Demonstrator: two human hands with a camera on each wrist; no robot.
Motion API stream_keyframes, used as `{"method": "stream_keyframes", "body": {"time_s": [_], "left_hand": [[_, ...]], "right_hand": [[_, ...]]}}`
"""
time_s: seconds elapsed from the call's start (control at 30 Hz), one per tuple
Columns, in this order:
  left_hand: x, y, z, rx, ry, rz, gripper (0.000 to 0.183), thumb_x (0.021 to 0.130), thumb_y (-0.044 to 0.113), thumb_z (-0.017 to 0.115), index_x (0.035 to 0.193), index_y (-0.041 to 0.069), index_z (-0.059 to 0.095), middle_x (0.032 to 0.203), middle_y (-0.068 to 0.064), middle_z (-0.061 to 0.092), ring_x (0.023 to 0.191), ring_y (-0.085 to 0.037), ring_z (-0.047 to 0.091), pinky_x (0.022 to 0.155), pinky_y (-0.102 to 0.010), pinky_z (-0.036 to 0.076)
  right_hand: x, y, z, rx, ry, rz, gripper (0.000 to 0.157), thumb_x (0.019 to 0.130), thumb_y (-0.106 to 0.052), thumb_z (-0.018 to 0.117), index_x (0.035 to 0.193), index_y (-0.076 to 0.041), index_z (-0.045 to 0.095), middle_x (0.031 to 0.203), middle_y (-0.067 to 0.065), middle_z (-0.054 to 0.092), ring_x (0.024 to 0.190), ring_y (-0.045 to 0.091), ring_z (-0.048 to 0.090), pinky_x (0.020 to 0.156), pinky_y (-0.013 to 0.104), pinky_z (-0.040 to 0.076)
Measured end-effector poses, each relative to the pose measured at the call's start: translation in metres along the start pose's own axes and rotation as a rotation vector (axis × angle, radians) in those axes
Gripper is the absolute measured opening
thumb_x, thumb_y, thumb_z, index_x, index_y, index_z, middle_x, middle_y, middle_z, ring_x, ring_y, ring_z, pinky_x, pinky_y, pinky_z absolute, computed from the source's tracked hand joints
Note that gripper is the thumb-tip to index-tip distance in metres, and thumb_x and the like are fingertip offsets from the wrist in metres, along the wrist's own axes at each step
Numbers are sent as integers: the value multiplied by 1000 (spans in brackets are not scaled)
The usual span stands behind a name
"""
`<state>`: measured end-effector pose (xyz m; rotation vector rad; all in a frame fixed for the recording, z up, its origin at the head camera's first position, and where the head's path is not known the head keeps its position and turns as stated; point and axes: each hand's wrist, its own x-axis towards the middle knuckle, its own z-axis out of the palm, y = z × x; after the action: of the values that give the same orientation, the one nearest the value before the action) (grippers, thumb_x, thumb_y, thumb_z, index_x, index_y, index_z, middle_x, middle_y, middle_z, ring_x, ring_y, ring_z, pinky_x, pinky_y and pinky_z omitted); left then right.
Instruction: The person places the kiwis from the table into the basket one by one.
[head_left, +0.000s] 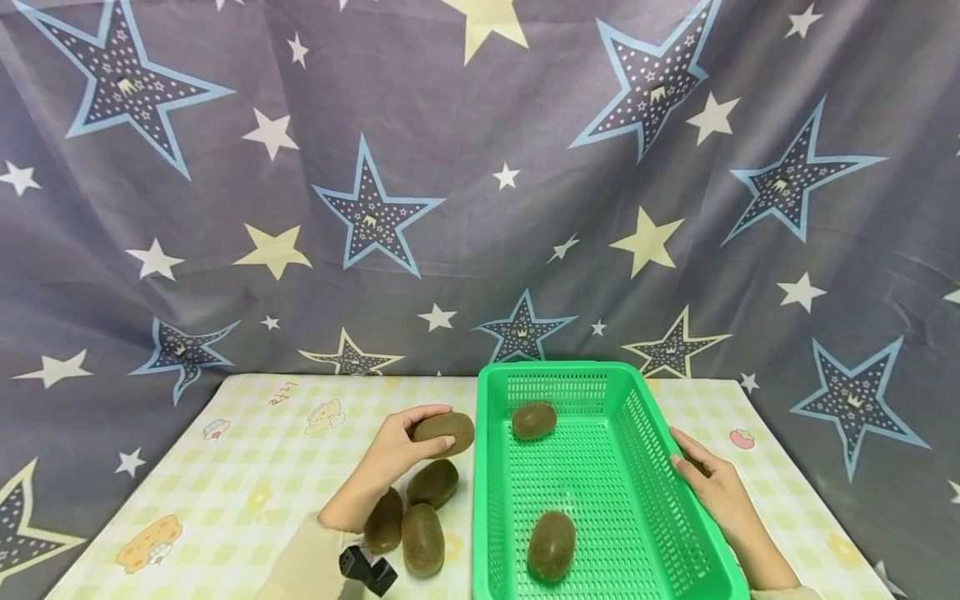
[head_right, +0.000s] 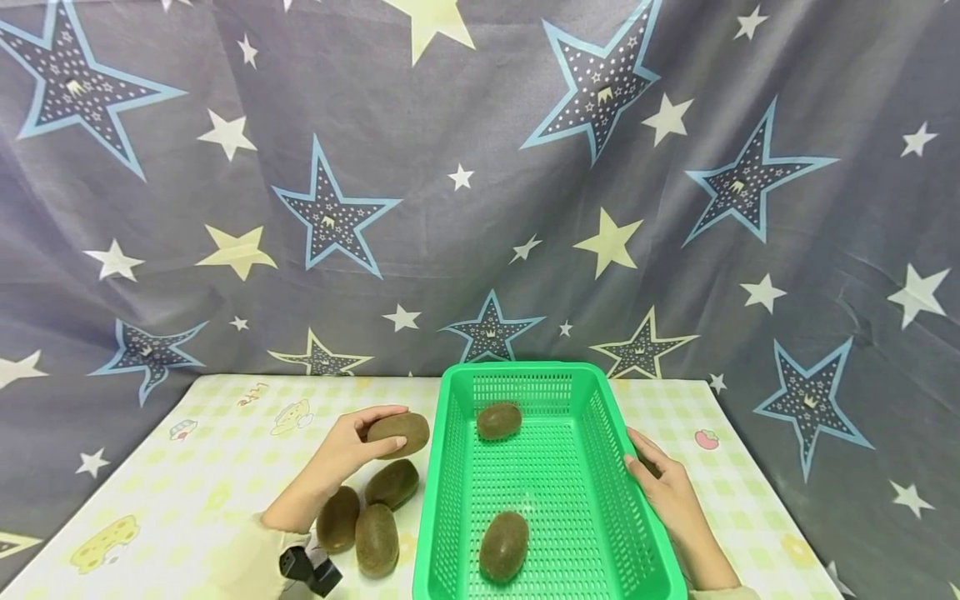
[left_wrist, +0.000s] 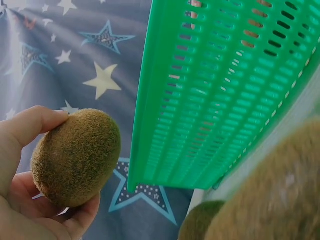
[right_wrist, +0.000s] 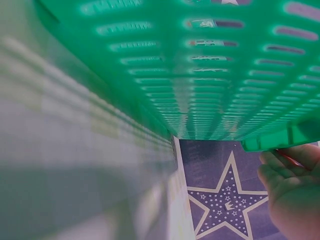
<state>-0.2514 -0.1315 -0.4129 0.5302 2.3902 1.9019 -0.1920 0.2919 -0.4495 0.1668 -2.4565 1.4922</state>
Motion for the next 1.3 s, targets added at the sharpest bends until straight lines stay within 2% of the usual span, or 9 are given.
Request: {"method": "stream_keyframes", "body": {"time_s": [0.4, 0.97, 1.13, 1.3], "left_hand": [[6, 4, 24, -19, -59, 30, 47, 83, 11, 72, 125, -3, 58, 111, -18, 65, 93, -18, 63, 77, -26, 51], [11, 10, 52, -107, -128, 21, 47, 83, 12, 72, 127, 4, 58, 120, -17, 62, 95, -19, 63, 76, -28, 52], [11, 13, 57, -86, -120, 24, 47, 82, 10, 72, 127, 5, 59, 120, -17, 62, 94, -20, 63, 75, -30, 52], [11, 15, 60, -14, -91, 17, 45, 81, 17, 74, 125, 12, 62, 112, -11, 66, 89, -16, 64, 79, -37, 49]], "right_hand": [[1, -1, 0, 10, 0, 2, 46, 99, -17, 50, 138, 4, 42, 141, 25, 37, 106, -22, 36, 83, 2, 35], [1, -2, 0, 10, -8, -3, 47, 99, -19, 50, 139, 5, 41, 142, 26, 37, 106, -22, 36, 83, 2, 35], [-2, -1, 1, 1, -10, 6, 48, 99, -21, 49, 138, 6, 41, 141, 29, 36, 106, -23, 35, 83, 3, 36], [0, -1, 1, -2, -15, 16, 49, 99, -21, 49, 139, 5, 41, 143, 26, 37, 107, -21, 35, 83, 2, 35]]}}
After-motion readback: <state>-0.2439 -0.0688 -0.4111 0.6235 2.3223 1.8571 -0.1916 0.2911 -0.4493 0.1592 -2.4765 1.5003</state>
